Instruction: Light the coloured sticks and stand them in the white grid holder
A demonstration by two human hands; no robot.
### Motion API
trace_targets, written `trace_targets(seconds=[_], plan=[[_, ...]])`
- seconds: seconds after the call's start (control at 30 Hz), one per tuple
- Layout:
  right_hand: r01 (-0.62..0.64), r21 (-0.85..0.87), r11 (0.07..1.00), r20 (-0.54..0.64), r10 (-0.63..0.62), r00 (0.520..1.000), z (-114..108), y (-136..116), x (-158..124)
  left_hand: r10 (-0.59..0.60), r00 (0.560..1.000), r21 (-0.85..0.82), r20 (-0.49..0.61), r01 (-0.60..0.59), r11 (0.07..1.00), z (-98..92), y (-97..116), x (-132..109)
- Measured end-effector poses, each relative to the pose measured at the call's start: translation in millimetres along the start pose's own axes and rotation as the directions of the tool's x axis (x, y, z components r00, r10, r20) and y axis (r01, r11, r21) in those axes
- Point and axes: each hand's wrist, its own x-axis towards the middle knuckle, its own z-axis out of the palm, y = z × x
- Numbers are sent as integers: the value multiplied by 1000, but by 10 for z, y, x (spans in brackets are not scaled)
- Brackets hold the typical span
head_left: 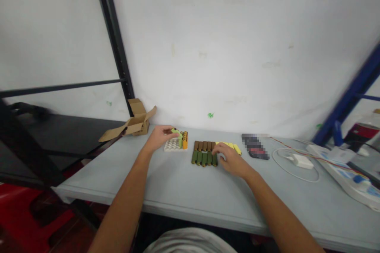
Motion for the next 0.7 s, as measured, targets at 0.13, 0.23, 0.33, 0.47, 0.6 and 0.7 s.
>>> trace_targets(seconds=[0.13, 0.23, 0.33, 0.47, 0.6, 0.7], plan=[[31, -66, 997, 152, -21, 988, -16, 124, -49, -108, 993, 32, 51, 106, 994, -95, -127, -47], [16, -90, 996, 211, 3, 978, -14, 117, -57, -163, 982, 47, 94, 160, 986, -9, -118, -66], [-41, -109, 993, 226, 65, 972, -30, 93, -58, -194, 972, 67, 135, 186, 980, 69, -121, -65], [-97, -134, 986, 235, 127, 964, -64, 62, -78, -221, 960, 126, 170, 201, 972, 136, -154, -57], [-92, -140, 986, 260, 126, 957, -89, 17, -91, -217, 959, 145, 185, 191, 971, 191, -193, -57], [-71, -143, 987, 293, 111, 950, -90, -3, -89, -218, 955, 161, 200, 188, 969, 223, -241, -56]])
